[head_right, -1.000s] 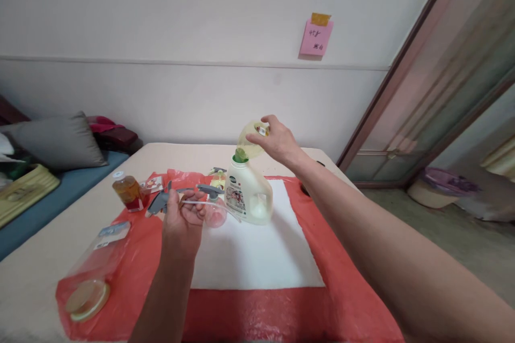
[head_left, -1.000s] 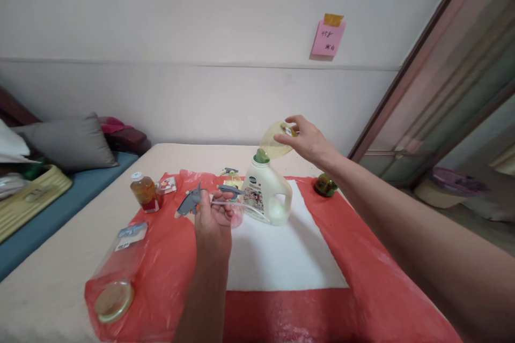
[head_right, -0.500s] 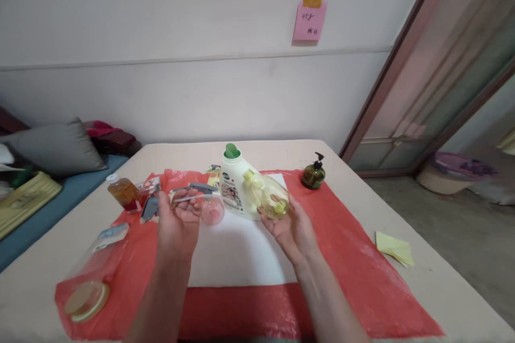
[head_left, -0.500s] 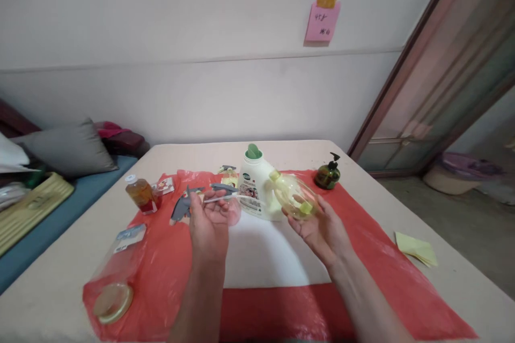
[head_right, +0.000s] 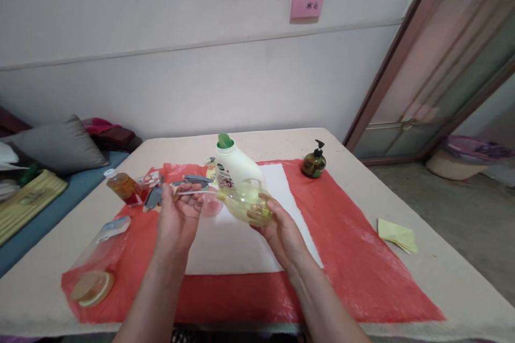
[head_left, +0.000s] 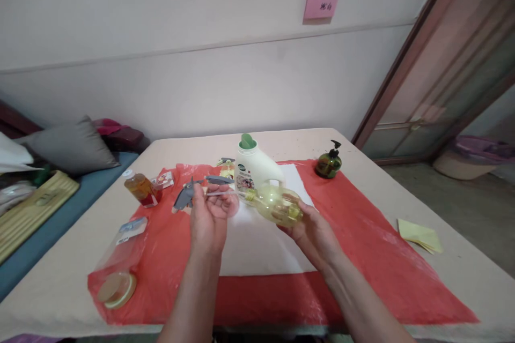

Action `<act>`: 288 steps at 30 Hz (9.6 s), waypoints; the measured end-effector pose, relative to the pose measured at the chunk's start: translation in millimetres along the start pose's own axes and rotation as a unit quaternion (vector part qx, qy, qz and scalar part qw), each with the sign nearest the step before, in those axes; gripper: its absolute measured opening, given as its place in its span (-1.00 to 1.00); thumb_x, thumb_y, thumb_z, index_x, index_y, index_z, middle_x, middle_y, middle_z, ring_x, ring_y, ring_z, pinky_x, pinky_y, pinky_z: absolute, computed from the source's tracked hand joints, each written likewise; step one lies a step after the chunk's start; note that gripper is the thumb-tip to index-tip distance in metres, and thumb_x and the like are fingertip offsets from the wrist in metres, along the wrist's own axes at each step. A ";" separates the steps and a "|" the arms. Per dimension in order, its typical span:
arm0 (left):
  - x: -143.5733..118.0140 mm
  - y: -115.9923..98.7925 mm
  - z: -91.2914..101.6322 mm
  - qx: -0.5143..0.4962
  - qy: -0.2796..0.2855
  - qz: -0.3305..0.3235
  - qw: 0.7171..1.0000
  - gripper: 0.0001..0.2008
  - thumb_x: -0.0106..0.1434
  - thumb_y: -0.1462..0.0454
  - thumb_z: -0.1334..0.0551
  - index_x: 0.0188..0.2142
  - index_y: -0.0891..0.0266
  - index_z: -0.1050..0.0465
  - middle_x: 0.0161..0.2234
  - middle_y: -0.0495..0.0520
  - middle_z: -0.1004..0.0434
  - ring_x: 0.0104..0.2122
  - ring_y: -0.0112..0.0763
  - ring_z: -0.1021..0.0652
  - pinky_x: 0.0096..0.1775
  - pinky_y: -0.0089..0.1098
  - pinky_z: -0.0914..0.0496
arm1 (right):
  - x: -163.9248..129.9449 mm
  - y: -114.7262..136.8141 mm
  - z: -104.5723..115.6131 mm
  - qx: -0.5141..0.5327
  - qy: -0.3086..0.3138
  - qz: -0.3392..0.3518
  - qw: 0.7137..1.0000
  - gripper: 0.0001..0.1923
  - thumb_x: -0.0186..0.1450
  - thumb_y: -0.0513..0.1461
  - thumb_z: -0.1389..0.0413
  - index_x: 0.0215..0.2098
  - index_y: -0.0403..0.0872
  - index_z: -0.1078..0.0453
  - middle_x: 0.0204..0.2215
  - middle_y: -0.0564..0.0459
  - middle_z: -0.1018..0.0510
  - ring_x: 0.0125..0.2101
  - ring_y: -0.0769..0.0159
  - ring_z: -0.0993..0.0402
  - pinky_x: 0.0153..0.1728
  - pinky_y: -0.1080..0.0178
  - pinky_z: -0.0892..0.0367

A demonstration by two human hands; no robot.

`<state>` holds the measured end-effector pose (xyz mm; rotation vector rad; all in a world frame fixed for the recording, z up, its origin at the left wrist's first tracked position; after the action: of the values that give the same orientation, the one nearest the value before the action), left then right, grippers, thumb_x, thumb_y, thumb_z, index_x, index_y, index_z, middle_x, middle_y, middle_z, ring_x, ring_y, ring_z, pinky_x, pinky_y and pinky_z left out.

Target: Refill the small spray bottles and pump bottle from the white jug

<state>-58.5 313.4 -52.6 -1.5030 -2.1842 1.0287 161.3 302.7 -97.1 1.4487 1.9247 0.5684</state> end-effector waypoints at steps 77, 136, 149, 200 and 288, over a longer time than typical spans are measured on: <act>-11.2 31.5 -13.9 0.126 0.078 0.092 0.985 -0.62 0.12 -0.02 -0.30 -0.42 0.30 -0.50 -0.34 0.21 -0.66 -0.25 -0.15 -0.65 -0.15 -0.23 -0.46 | -37.9 -29.1 -38.9 -0.504 0.043 0.302 0.808 -0.27 0.12 -0.27 -0.24 0.24 0.10 -0.19 0.23 -0.19 -0.24 0.08 -0.06 -0.36 -0.26 0.03 -0.50; -5.6 24.5 -9.4 0.230 0.079 0.031 0.969 -0.56 0.13 -0.07 -0.28 -0.27 0.28 -0.57 -0.25 0.20 -0.66 -0.17 -0.12 -0.61 -0.13 -0.23 -0.42 | -26.9 -25.0 -29.1 -0.461 0.023 0.156 0.874 -0.17 -0.01 -0.27 -0.31 0.19 0.07 -0.12 0.06 0.01 -0.39 -0.28 0.33 -0.39 -0.30 0.24 -0.37; -8.7 32.5 -11.6 0.176 0.105 0.106 0.973 -0.55 0.18 -0.04 -0.24 -0.21 0.30 -0.57 -0.20 0.22 -0.66 -0.17 -0.13 -0.61 -0.13 -0.23 -0.43 | -31.8 -24.1 -31.2 -0.458 0.007 0.233 0.858 -0.17 0.01 -0.28 -0.32 0.21 0.09 -0.15 0.01 0.01 -0.43 -0.31 0.34 -0.40 -0.33 0.25 -0.40; -14.4 51.8 -12.7 0.071 0.090 0.180 0.977 -0.63 0.23 0.01 -0.18 -0.31 0.28 -0.52 -0.19 0.27 -0.65 -0.22 -0.16 -0.64 -0.19 -0.23 -0.51 | -31.2 -75.0 -40.2 0.002 0.100 -0.182 0.978 -0.34 0.22 0.28 -0.04 -0.20 -0.15 -0.37 -0.50 -0.07 -0.61 -0.72 0.53 -0.29 -0.71 0.47 -0.02; -8.7 18.1 -11.3 0.124 0.154 0.009 0.980 -0.68 0.14 0.09 -0.41 -0.24 0.29 -0.59 -0.27 0.17 -0.65 -0.17 -0.21 -0.63 -0.11 -0.25 -0.48 | -22.8 -56.5 -23.3 -0.028 0.023 -0.112 0.993 -0.39 0.21 0.25 -0.09 -0.18 -0.12 -0.34 -0.47 -0.03 -0.60 -0.73 0.54 -0.19 -0.72 0.43 0.06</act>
<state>-35.6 313.5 -56.0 -1.4572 -1.7647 0.9587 110.6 265.3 -114.0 1.1730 2.0574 0.5502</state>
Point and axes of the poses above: each hand's wrist, its own x-axis towards the middle knuckle, its own z-axis out of the back of the hand, y = z × x, the point moved 7 cm from there along x, towards the middle knuckle
